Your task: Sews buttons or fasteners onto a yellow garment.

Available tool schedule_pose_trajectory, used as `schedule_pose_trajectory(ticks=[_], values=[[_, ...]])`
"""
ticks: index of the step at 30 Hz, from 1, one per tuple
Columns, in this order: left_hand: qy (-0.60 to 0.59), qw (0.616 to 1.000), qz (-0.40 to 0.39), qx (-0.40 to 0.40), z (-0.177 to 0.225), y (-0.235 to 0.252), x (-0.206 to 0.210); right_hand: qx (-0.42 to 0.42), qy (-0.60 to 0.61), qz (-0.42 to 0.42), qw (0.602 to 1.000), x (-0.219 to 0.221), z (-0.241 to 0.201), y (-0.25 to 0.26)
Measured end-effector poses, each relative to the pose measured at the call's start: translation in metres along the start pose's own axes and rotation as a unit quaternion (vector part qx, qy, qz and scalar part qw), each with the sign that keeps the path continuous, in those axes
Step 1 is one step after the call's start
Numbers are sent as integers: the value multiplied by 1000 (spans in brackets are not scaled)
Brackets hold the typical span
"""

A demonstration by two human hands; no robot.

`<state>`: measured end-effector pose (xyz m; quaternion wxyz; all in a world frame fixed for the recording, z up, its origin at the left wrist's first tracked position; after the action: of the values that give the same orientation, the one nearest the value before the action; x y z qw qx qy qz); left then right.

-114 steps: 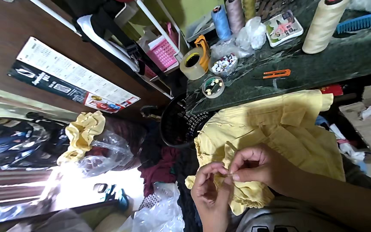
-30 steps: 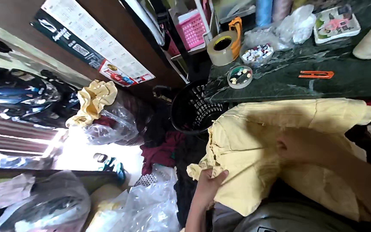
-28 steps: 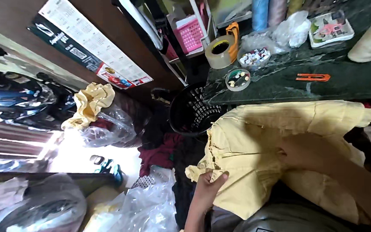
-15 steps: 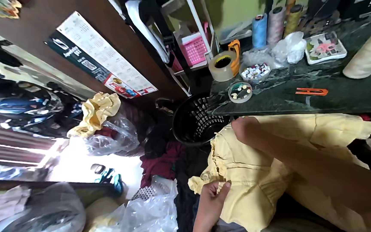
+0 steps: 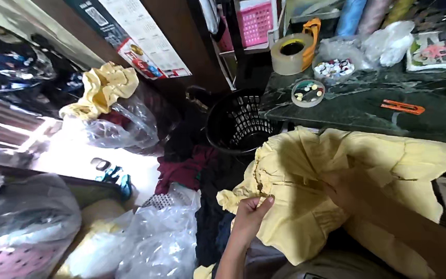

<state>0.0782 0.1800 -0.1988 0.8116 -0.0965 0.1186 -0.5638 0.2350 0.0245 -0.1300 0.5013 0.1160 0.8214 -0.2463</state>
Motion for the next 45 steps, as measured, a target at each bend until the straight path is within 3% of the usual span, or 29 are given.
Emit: schedule_pose_trajectory(ticks=[1, 2, 5, 7, 11, 15, 18, 21, 23, 26, 29, 31, 41, 45], values=[[-1, 1000, -1, 1, 0, 2, 1, 36, 21, -58, 997, 4, 3, 3], [1, 1000, -4, 4, 2, 4, 2, 36, 41, -63, 997, -1, -1, 4], [1, 1000, -8, 8, 5, 2, 2, -73, 61, 104, 990, -30, -33, 8], [-5, 1000, -7, 12, 8, 1, -2, -120, 57, 154, 979, -36, -53, 27], [-3, 1000, 7, 17, 7, -4, -7, -87, 42, 71, 993, -11, -57, 89], [-5, 1000, 10, 16, 5, -9, -13, -87, 61, 77, 991, -19, -52, 110], [-5, 1000, 13, 23, 7, -9, -16, -85, 126, 160, 975, -66, -35, 115], [-36, 998, 5, 46, 18, -8, -11, -144, 175, 328, 917, -128, -38, 88], [-60, 996, 3, 64, 28, -8, -4, -221, 163, 407, 871, -142, -56, 59], [-100, 992, 37, 63, 37, -10, -1, -318, 82, 393, 859, -96, -89, 16], [-163, 982, 90, 40, 34, -12, 1, -333, 89, 339, 876, -24, -95, -10], [-191, 975, 113, 29, 29, -13, 4, -333, 132, 314, 879, 1, -87, -15], [-195, 965, 159, 80, 37, -11, 23, -299, 90, 378, 871, 3, -79, -28], [-144, 972, 151, 108, 39, -13, 27, -323, 183, 355, 858, 0, -73, -23]])
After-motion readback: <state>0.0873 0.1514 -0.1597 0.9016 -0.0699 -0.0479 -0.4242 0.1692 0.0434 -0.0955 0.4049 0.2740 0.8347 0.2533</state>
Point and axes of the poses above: each hand's wrist, its own y-axis towards the middle knuckle, its own x-axis out of the palm, z = x × y, the point moved 10 cm from there along y, towards the middle knuckle, and after that the axes turned 10 degrees about -z, right-handed, at the moved point
